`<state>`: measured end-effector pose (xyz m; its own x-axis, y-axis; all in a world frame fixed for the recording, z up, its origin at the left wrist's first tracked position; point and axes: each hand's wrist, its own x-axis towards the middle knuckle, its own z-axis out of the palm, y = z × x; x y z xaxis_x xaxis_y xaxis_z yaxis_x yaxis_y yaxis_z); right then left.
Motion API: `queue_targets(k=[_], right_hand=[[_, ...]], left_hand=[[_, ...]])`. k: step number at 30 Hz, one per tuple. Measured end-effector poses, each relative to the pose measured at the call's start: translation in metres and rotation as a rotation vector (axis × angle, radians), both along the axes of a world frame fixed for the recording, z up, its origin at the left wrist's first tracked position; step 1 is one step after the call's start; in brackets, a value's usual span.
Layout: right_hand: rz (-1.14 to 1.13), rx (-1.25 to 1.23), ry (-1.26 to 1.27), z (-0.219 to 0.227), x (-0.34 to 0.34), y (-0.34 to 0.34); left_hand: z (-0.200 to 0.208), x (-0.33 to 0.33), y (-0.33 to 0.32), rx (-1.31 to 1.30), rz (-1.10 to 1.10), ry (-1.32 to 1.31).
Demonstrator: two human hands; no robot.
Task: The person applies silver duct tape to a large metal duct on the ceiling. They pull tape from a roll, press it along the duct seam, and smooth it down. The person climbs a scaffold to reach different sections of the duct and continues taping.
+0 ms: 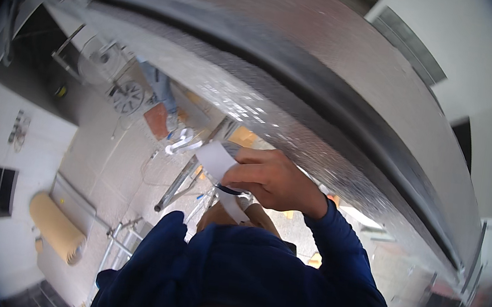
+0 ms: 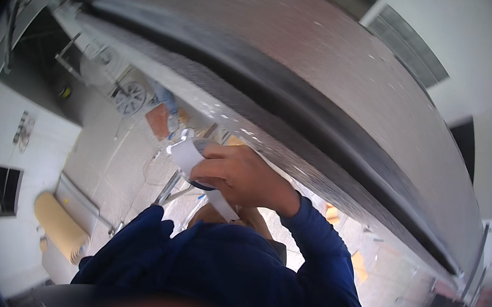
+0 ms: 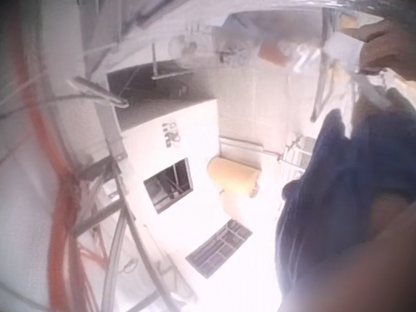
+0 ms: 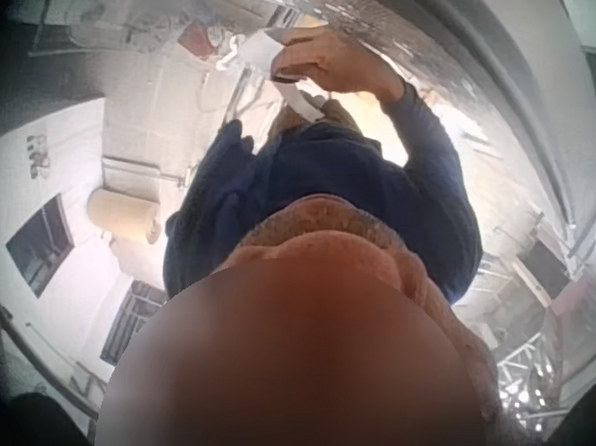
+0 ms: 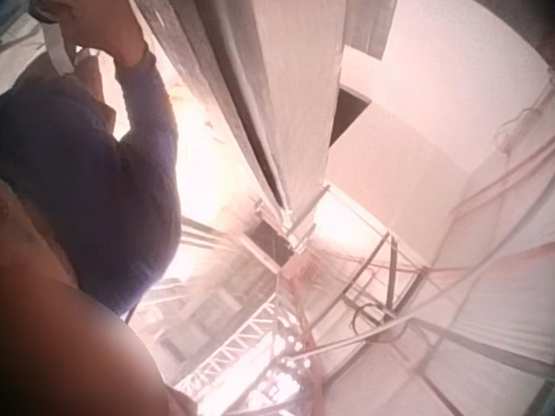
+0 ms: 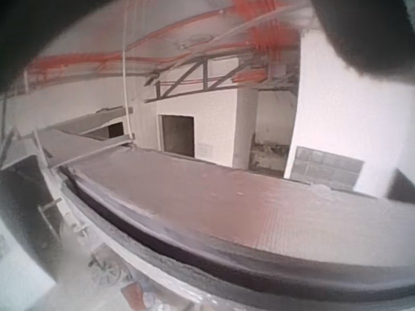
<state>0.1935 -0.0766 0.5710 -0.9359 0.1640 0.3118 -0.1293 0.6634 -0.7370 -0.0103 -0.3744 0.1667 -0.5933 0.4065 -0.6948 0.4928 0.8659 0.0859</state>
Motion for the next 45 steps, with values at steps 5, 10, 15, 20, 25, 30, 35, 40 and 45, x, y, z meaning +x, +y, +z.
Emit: queue_targets(k=[5, 10, 15, 20, 25, 30, 35, 40, 45], right_hand=[[-0.069, -0.03, -0.013, 0.011, 0.02, -0.003], [-0.098, -0.109, -0.107, 0.024, 0.056, -0.005], [-0.07, -0.047, -0.08, 0.04, 0.088, -0.004], [-0.052, -0.213, -0.175, 0.053, 0.095, 0.003], [-0.037, -0.153, -0.137, 0.058, 0.087, 0.006], [-0.012, -0.208, -0.125, 0.058, 0.087, 0.008], [-0.025, -0.223, -0.179, 0.063, 0.088, 0.009], [-0.011, -0.216, -0.205, 0.068, 0.087, 0.011], [-0.025, -0.259, -0.242, 0.07, 0.086, 0.01]], left_hand=[[0.002, -0.013, 0.012, -0.024, -0.082, 0.007], [-0.001, -0.018, 0.009, -0.053, -0.131, 0.019], [0.019, -0.018, 0.016, -0.05, -0.174, 0.054], [0.175, -0.028, 0.113, 0.829, -0.029, 0.333], [0.396, -0.031, 0.229, 1.856, -0.328, 0.709], [0.473, -0.015, 0.289, 1.943, -0.8, 0.915], [0.469, -0.017, 0.307, 2.019, -0.769, 0.9], [0.463, -0.021, 0.311, 2.034, -0.77, 0.93], [0.47, -0.025, 0.31, 2.039, -0.851, 0.95]])
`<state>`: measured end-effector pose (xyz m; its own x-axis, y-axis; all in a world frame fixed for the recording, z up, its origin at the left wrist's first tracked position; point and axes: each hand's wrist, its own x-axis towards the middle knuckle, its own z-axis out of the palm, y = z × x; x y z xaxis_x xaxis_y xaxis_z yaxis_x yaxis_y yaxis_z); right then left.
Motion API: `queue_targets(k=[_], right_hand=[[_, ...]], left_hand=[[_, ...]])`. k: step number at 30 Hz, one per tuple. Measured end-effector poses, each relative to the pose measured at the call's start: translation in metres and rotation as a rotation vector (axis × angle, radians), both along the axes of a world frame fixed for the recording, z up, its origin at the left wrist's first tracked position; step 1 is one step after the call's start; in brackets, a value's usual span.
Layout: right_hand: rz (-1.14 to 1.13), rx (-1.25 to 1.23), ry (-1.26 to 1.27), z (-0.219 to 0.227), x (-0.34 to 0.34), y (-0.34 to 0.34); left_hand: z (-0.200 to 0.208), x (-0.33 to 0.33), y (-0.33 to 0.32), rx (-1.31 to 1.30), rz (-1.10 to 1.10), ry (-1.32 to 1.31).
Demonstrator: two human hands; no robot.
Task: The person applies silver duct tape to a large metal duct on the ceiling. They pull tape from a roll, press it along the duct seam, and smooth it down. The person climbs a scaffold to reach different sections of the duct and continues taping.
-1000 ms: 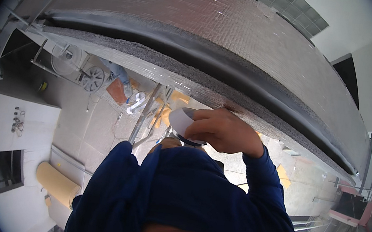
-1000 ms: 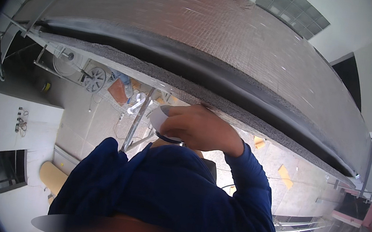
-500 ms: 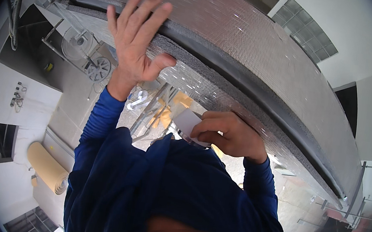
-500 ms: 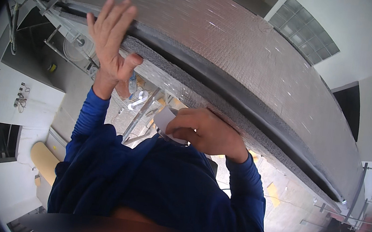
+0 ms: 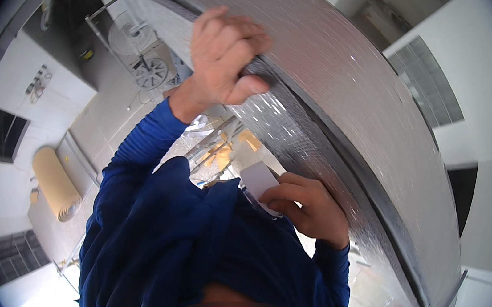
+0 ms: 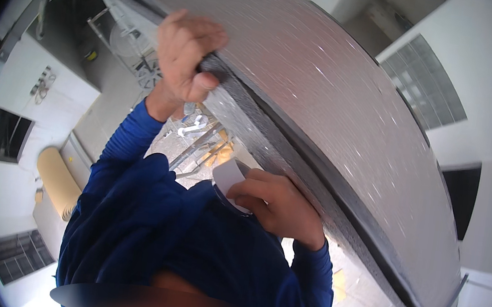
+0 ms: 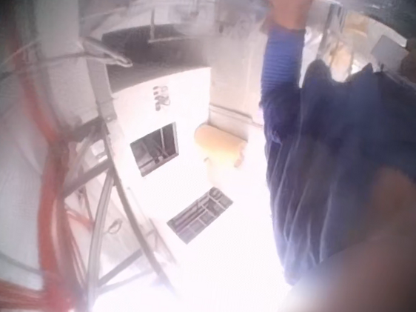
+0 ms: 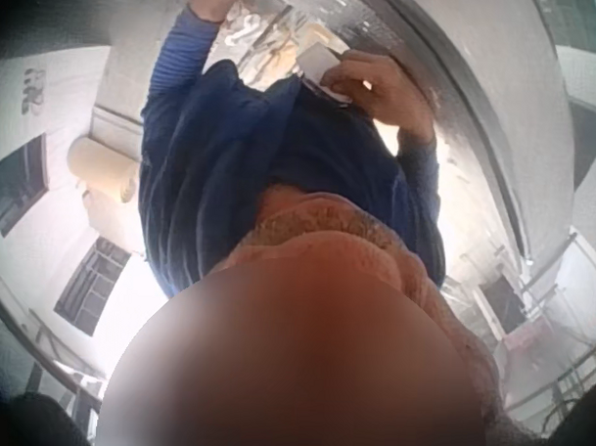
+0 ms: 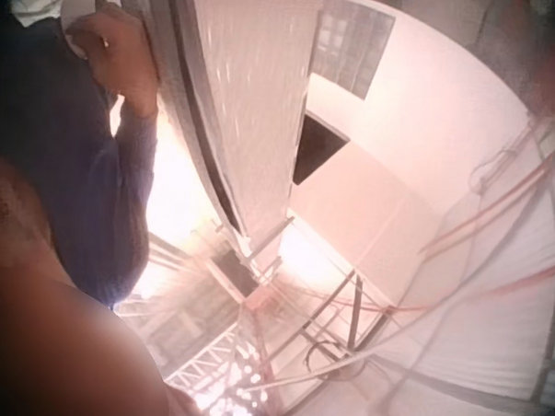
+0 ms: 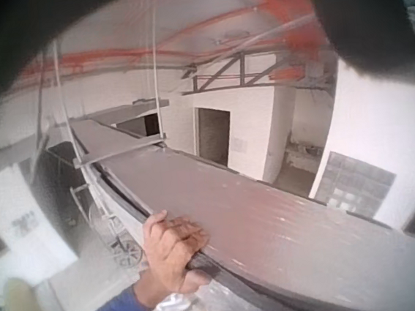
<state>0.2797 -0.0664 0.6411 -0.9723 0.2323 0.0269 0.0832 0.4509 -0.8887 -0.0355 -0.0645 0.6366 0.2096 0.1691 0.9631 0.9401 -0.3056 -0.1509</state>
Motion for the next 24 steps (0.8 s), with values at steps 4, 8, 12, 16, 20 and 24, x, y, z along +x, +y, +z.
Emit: queue_targets(k=[4, 8, 12, 16, 20, 24], right_hand=[[0.004, 0.011, -0.023, 0.002, 0.001, -0.002], [-0.011, -0.02, 0.006, 0.001, 0.002, -0.004], [-0.002, -0.012, -0.009, 0.001, 0.004, -0.004], [0.003, 0.024, -0.047, 0.002, 0.003, -0.004], [-0.002, 0.01, -0.041, 0.001, 0.002, -0.003], [0.006, 0.014, -0.04, -0.001, 0.004, -0.003]], left_hand=[[0.007, -0.012, -0.001, 0.008, -0.072, 0.055], [0.012, -0.057, -0.002, 0.049, -0.012, 0.098], [0.013, -0.116, -0.004, 0.072, 0.055, 0.043], [0.016, -0.151, 0.003, 0.086, -0.059, -0.101], [0.015, -0.161, 0.008, 0.029, -0.122, -0.289], [0.013, -0.168, 0.008, -0.018, -0.118, -0.399]])
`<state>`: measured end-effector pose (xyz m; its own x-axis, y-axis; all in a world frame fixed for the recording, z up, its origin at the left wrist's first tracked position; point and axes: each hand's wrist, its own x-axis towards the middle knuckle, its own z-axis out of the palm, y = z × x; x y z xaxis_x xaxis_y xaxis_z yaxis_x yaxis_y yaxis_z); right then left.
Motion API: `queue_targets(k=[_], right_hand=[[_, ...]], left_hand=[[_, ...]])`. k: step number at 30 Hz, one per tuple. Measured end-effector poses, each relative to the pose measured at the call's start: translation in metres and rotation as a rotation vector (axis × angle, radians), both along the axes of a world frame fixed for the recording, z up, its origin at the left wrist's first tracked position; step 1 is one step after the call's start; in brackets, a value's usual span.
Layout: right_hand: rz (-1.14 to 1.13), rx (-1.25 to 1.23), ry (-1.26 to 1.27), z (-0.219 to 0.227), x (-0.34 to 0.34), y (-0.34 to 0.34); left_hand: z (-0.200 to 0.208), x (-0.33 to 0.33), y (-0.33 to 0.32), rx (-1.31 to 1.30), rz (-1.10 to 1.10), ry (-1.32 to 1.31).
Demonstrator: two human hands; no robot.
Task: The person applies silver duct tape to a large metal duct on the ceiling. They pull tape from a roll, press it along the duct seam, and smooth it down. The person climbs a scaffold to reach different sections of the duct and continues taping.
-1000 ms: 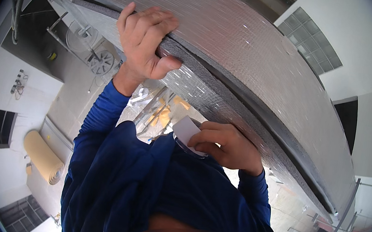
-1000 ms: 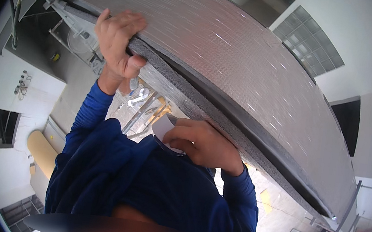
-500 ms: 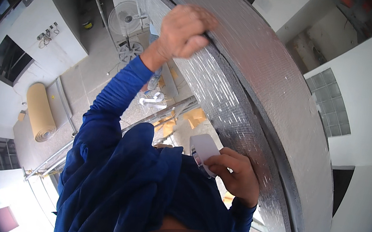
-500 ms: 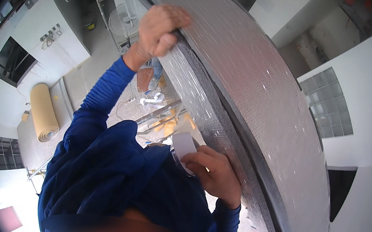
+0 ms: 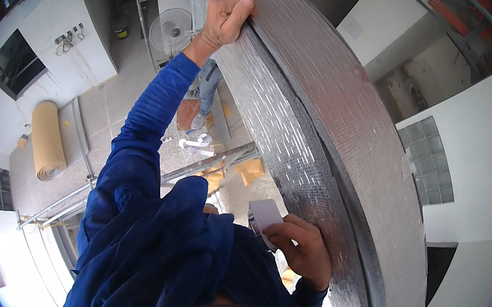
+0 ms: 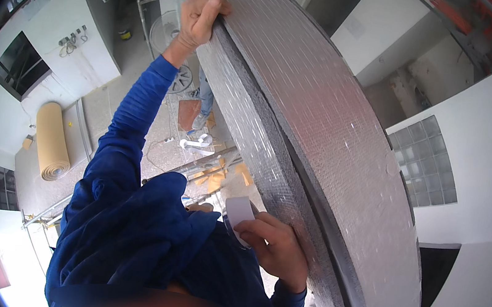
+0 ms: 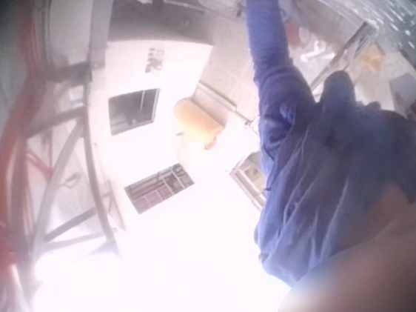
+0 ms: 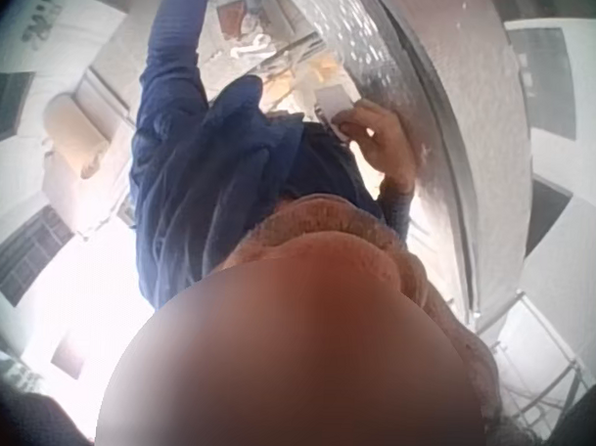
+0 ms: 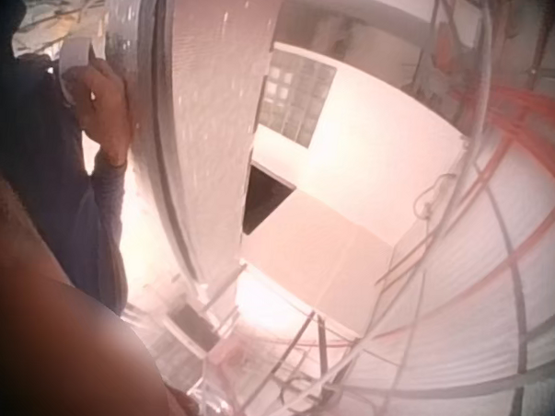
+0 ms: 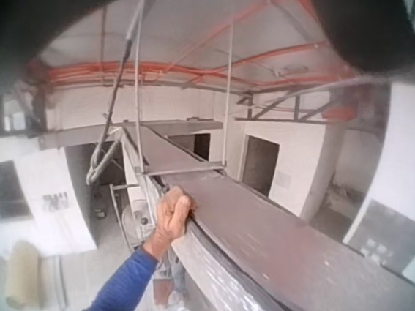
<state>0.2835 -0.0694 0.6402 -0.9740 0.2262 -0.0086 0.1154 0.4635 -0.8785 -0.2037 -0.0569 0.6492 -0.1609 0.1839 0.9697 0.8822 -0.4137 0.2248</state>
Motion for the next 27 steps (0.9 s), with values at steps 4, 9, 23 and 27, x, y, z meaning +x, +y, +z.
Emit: queue_targets(k=[4, 9, 23, 27], right_hand=[[-0.013, -0.028, 0.001, -0.002, 0.001, -0.001], [0.004, 0.006, 0.019, -0.004, -0.002, -0.001], [-0.001, 0.008, -0.007, -0.002, -0.006, -0.001], [0.003, 0.038, 0.001, -0.004, -0.006, 0.0]], left_hand=[[0.004, -0.013, -0.004, 0.067, 0.163, 0.089], [0.002, -0.027, -0.004, 0.17, 0.509, 0.238], [-0.007, -0.051, 0.007, 0.042, 0.036, -0.365], [-0.004, -0.051, 0.011, 0.105, 0.036, -0.357]])
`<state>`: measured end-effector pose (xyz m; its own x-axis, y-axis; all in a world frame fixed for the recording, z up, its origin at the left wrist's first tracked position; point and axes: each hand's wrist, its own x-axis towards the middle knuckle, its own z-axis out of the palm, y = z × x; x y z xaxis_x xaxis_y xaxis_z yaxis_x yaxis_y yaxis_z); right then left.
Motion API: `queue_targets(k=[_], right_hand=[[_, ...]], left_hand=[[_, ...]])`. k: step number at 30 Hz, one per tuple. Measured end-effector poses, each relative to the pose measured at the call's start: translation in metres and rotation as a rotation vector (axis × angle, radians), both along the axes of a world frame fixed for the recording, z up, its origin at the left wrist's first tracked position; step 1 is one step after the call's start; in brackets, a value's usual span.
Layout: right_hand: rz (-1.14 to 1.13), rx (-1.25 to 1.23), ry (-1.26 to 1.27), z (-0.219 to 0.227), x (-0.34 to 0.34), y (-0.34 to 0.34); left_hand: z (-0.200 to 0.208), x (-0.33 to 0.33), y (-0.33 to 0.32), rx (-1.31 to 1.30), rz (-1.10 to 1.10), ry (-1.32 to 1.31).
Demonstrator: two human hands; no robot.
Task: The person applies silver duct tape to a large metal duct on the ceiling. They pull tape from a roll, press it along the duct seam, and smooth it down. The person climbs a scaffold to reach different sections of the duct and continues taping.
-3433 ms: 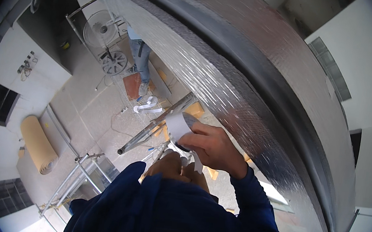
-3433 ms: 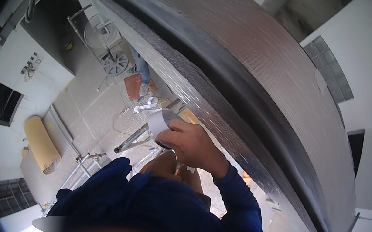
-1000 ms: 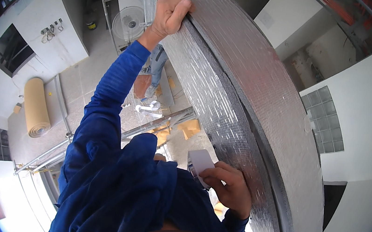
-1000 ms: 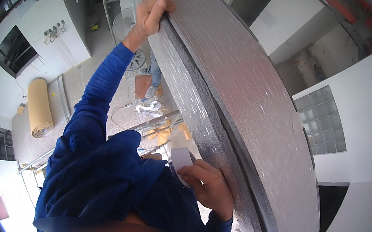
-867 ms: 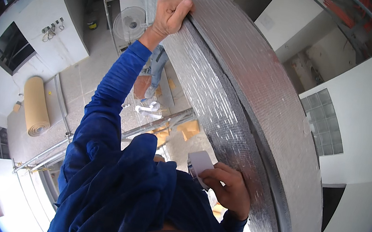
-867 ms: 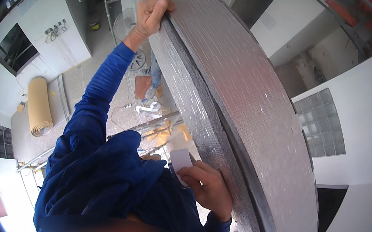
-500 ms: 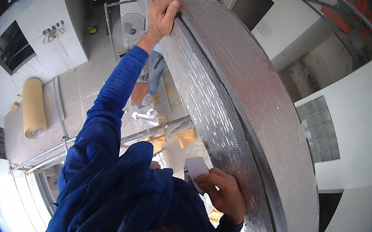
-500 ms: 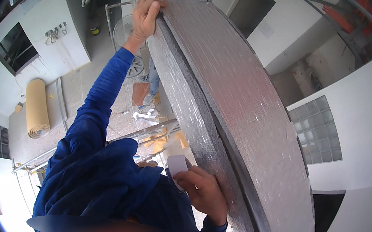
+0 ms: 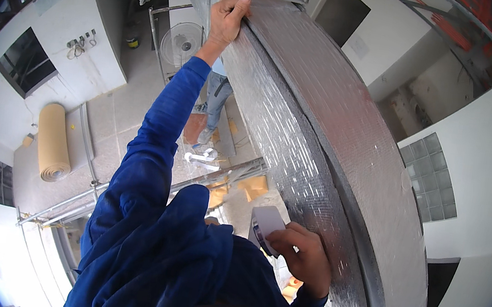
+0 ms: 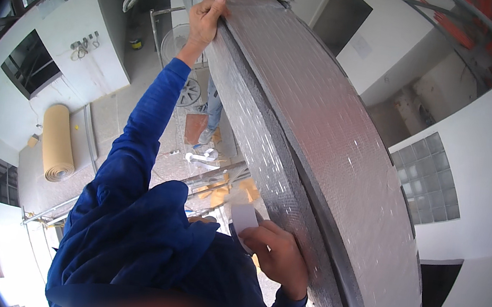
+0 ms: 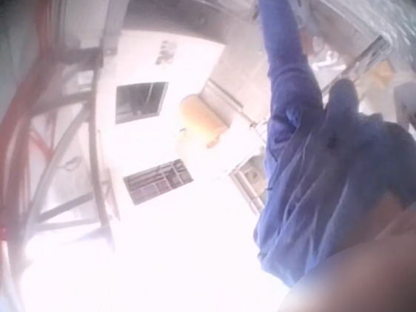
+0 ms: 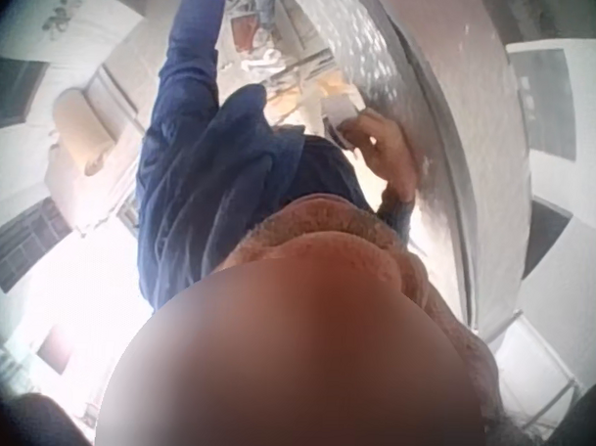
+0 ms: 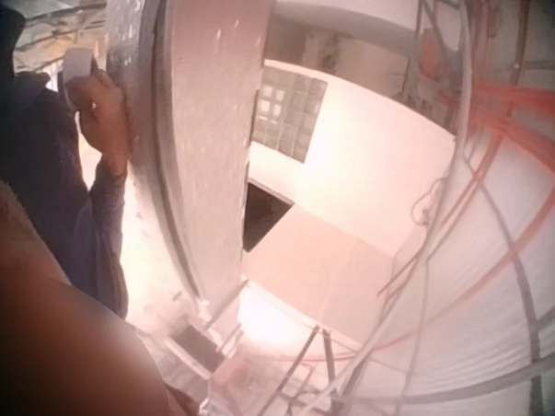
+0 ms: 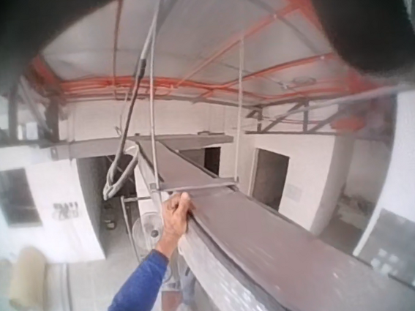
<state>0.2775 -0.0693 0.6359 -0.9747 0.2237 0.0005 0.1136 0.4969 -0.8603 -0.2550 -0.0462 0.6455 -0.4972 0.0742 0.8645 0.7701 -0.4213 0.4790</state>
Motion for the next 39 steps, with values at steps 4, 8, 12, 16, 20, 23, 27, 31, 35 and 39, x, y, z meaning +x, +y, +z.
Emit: queue_targets(k=[4, 8, 12, 16, 20, 23, 27, 31, 35, 39], right_hand=[[-0.011, 0.005, 0.035, -0.001, 0.0, -0.002], [-0.003, 0.067, 0.062, 0.0, -0.001, -0.001], [0.005, 0.085, 0.079, -0.001, 0.0, 0.0], [0.0, 0.058, 0.064, -0.002, 0.001, 0.0], [0.021, 0.093, 0.098, -0.002, -0.001, 0.0], [0.052, 0.105, 0.13, -0.003, -0.002, 0.001], [0.027, 0.083, 0.122, -0.009, -0.003, 0.003], [0.039, 0.1, 0.292, -0.018, -0.003, 0.001], [-0.025, 0.057, 0.147, -0.01, 0.012, -0.01], [-0.212, 0.065, 0.122, -0.001, 0.044, -0.026]], left_hand=[[0.004, 0.008, -0.001, 0.008, 0.033, 0.017], [0.006, 0.029, -0.004, -0.015, 0.111, 0.226], [-0.001, 0.052, -0.002, 0.01, 0.048, 0.244], [0.0, 0.055, 0.0, -0.016, -0.015, 0.125], [0.004, 0.05, 0.001, 0.005, -0.014, 0.158], [0.002, 0.062, -0.004, -0.001, 0.045, 0.229], [-0.009, 0.122, -0.008, -0.068, 0.085, 0.402], [-0.004, 0.223, -0.018, -0.168, -0.017, 0.539], [0.02, 0.322, -0.038, -0.198, -0.171, 0.762], [0.043, 0.383, -0.05, -0.377, -0.232, 1.033]])
